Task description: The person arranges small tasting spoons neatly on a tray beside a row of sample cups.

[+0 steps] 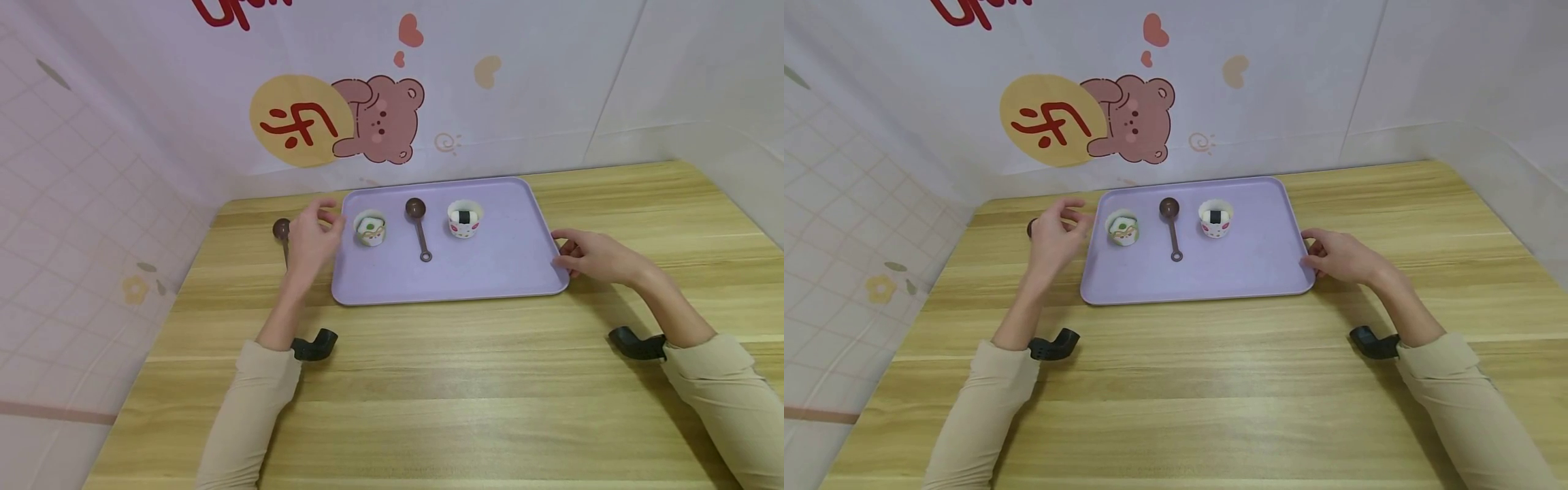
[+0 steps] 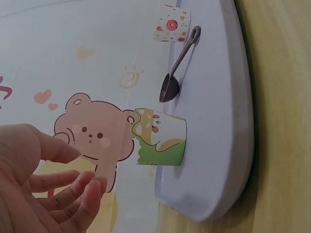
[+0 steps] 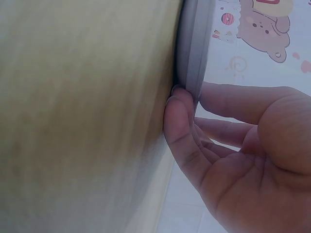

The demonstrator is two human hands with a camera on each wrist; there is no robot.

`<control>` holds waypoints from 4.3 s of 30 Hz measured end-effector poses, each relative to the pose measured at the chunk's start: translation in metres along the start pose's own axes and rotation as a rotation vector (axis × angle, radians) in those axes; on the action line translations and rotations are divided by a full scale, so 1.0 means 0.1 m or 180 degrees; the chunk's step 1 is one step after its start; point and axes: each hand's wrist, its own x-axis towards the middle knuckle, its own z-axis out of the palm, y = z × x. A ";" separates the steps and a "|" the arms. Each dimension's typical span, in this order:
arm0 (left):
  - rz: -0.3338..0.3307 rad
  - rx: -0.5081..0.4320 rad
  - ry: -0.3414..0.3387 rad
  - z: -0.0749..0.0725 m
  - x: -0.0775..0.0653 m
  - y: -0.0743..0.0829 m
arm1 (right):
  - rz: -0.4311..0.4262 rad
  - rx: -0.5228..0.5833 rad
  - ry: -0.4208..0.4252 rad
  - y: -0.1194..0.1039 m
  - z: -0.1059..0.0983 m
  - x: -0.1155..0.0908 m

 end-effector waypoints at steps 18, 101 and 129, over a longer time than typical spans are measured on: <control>-0.0120 -0.0003 0.0117 -0.09 0.09 -0.15 | 0.0007 0.0030 0.0010 0.00 0.00 0.00; -0.0775 0.0216 -0.0292 -0.51 0.06 -0.67 | 0.0007 -0.0095 0.0051 -0.03 0.01 0.00; -0.0914 0.0364 -0.0539 -0.58 0.05 -0.86 | 0.0010 -0.0118 0.0056 -0.03 0.00 0.01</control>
